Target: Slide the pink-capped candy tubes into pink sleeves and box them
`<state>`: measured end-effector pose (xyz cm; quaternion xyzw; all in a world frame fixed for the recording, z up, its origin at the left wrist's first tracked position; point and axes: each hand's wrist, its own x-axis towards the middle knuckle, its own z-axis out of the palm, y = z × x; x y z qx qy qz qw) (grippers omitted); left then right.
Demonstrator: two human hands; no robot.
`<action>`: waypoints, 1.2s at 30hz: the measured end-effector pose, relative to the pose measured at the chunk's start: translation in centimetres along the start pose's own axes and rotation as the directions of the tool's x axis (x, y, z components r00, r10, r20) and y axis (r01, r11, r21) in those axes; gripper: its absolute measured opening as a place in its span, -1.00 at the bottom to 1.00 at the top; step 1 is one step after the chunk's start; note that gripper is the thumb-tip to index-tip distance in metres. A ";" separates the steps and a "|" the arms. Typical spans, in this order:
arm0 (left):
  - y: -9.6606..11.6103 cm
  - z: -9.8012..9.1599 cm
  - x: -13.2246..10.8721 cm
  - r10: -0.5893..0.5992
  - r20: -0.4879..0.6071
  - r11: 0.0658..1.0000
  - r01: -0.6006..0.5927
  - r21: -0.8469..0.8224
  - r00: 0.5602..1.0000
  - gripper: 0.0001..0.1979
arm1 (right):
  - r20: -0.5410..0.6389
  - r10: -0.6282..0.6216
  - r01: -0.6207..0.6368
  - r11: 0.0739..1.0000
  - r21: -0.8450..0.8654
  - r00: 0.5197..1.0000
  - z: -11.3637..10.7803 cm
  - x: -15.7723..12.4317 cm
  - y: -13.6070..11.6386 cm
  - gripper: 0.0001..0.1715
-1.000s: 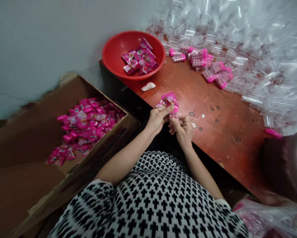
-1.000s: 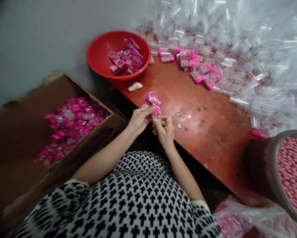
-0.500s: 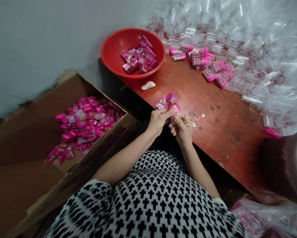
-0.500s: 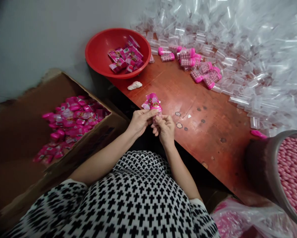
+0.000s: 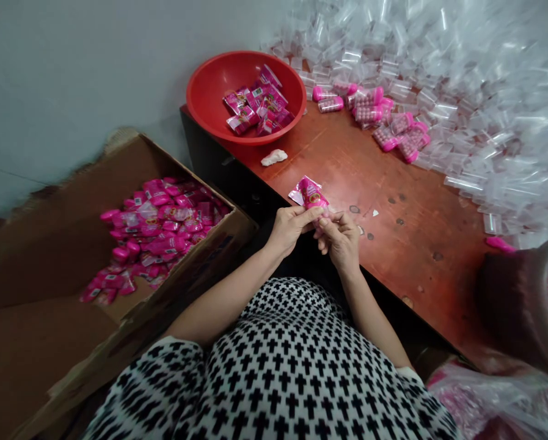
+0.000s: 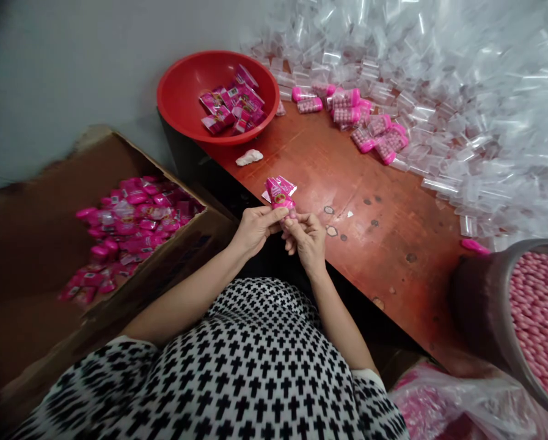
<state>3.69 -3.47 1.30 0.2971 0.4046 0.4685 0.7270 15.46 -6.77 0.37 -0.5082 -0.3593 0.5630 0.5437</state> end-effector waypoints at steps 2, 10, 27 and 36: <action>0.1 -0.1 -0.1 -0.005 -0.006 1.000 0.005 -0.010 1.000 -0.69 | 0.003 0.021 -0.021 1.000 0.014 1.000 0.2 -0.2 0.0 -0.71; 0.1 -0.1 -0.3 0.012 -0.049 0.994 -0.017 -0.109 0.999 -0.67 | -0.046 -0.053 0.050 0.996 -0.071 0.998 1.6 -1.3 0.1 -0.72; 0.0 -0.5 -1.4 -0.044 -0.110 0.985 0.025 -0.171 0.993 -0.64 | 0.077 0.047 -0.063 0.974 0.217 0.996 1.3 -1.0 0.8 -0.64; -0.5 0.4 -2.4 -0.012 -0.021 0.977 0.007 -0.213 1.000 -0.63 | 0.050 0.045 -0.056 0.972 0.228 0.998 2.0 -0.2 0.2 -0.58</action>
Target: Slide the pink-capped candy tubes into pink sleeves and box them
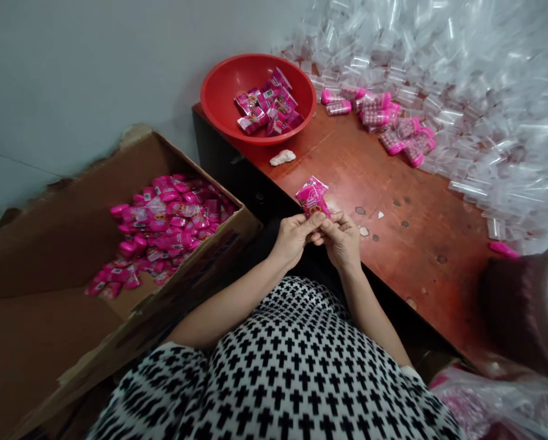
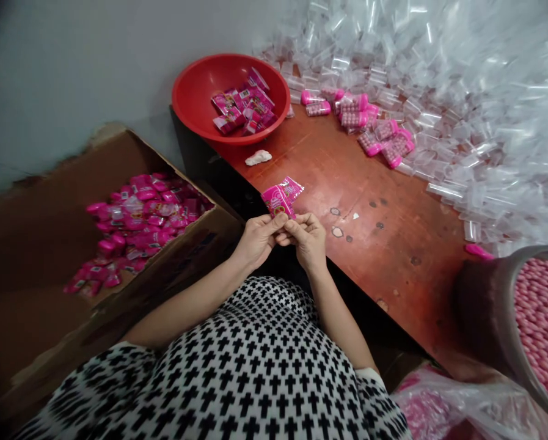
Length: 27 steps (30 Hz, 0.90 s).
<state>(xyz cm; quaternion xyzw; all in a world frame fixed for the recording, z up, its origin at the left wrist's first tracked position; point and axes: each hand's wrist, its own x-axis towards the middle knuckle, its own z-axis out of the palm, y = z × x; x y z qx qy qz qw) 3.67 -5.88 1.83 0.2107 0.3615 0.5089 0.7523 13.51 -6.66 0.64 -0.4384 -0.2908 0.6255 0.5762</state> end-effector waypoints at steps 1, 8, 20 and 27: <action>0.2 -0.2 -0.2 -0.023 0.021 1.000 0.023 -0.010 1.000 -0.63 | 0.020 0.014 -0.013 1.000 -0.012 1.000 0.0 0.1 0.0 -0.57; 5.5 -4.9 -2.5 0.344 -0.377 0.924 -0.382 -0.027 0.860 -0.41 | 0.080 0.024 -0.018 0.997 -0.080 0.996 -0.1 0.2 0.1 -0.65; 0.7 -4.9 8.8 0.495 0.368 -0.106 -0.365 0.925 0.787 -0.71 | -0.034 0.024 -0.031 0.970 -0.242 0.999 -1.9 0.2 -0.4 -0.66; 0.0 -5.4 9.6 0.585 0.348 -0.093 -0.366 0.926 0.733 -0.80 | -0.044 -0.015 0.000 0.948 -0.319 0.999 -2.4 1.2 -1.3 -0.68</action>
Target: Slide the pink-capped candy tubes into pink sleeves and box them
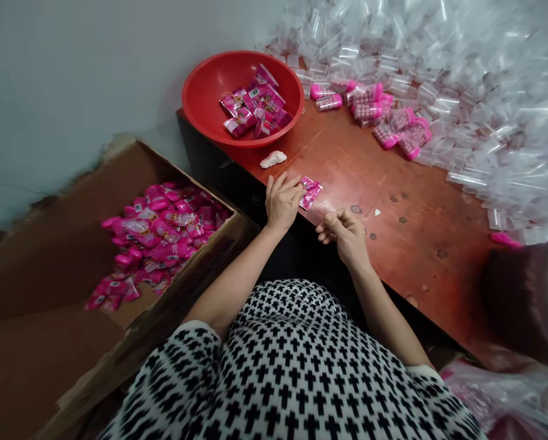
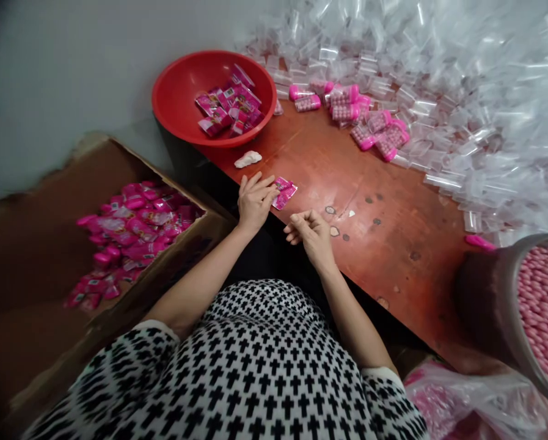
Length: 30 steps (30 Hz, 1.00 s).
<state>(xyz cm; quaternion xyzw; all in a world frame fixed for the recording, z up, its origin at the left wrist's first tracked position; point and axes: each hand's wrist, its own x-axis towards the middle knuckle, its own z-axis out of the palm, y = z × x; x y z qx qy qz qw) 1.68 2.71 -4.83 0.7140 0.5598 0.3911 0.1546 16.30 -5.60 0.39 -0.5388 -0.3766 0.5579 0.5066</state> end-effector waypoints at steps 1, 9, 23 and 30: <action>0.1 -0.1 -0.1 0.009 -0.017 1.000 -0.009 -0.016 1.000 -0.80 | -0.020 -0.026 0.026 1.000 -0.012 0.999 0.1 0.5 0.0 -0.69; 4.2 -2.5 -1.6 -0.024 -0.047 0.928 0.004 -0.373 0.999 -0.72 | -0.032 -0.159 0.162 0.983 0.092 0.987 1.0 5.2 -0.5 -0.50; 6.3 -2.4 -0.7 -0.431 0.574 0.206 0.695 -0.689 0.696 -0.70 | 0.221 -0.081 0.127 0.971 -0.203 0.972 -2.6 6.5 -2.9 -0.60; 5.1 -2.8 0.1 -0.606 0.323 0.270 0.570 -0.776 0.727 -0.75 | 0.169 -0.079 0.108 0.980 -0.168 0.983 -1.8 8.5 -2.4 -0.52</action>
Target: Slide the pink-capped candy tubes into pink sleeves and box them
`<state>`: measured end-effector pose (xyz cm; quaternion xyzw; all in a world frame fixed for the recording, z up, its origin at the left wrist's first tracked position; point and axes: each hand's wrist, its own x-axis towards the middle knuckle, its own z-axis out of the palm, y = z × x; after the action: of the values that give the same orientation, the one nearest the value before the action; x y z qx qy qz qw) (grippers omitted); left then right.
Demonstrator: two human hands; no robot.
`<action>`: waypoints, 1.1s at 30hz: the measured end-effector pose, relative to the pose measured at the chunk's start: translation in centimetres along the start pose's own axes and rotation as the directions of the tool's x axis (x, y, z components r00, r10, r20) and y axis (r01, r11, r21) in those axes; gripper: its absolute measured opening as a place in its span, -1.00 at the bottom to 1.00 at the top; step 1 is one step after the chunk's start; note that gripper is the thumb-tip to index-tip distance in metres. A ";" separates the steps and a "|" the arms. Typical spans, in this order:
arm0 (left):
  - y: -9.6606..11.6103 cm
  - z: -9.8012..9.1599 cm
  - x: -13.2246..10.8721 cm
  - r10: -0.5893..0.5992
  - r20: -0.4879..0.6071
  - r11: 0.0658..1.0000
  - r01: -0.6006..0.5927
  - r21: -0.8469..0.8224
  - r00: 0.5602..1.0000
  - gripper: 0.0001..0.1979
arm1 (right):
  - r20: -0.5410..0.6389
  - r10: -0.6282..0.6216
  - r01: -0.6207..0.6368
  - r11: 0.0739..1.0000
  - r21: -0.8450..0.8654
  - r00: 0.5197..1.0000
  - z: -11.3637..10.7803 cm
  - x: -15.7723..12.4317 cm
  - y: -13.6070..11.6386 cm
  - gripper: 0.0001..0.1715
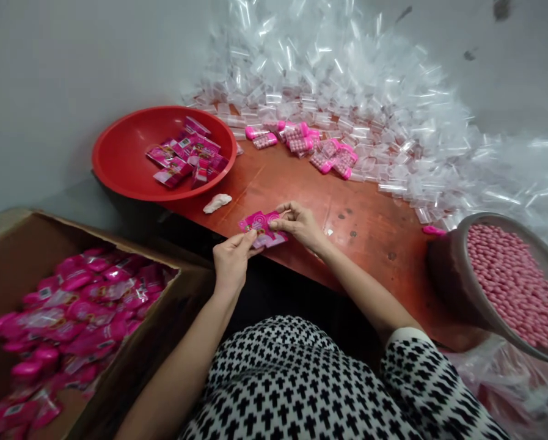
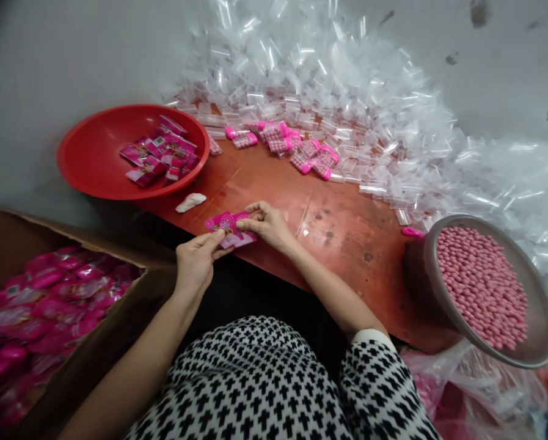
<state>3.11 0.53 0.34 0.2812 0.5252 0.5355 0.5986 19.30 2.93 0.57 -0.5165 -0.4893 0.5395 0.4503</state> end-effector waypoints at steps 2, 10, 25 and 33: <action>0.5 -1.0 0.5 0.011 -0.075 1.000 -0.013 -0.020 0.997 -0.77 | -0.037 -0.057 0.049 0.984 -0.172 0.998 0.6 1.0 0.3 -0.57; 1.8 -3.0 0.2 -0.171 -0.060 0.981 0.165 -0.099 0.983 -0.80 | 0.068 -0.216 0.149 0.387 -0.910 0.974 0.2 3.3 -0.9 -0.51; 1.9 -3.2 -0.6 -0.217 -0.002 0.961 0.213 -0.174 0.976 -0.79 | 0.162 -0.281 0.249 0.311 -0.917 0.946 -13.1 0.9 1.1 -0.66; 1.9 -1.8 -0.9 -0.259 0.028 0.956 0.260 -0.134 0.966 -0.90 | -0.314 -0.393 -0.192 0.319 -0.928 0.864 -13.9 5.0 -1.0 -0.58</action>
<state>0.90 -0.21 1.85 0.1709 0.5165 0.4857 0.6842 32.82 8.82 1.14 -0.7640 -0.6106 -0.0270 0.2067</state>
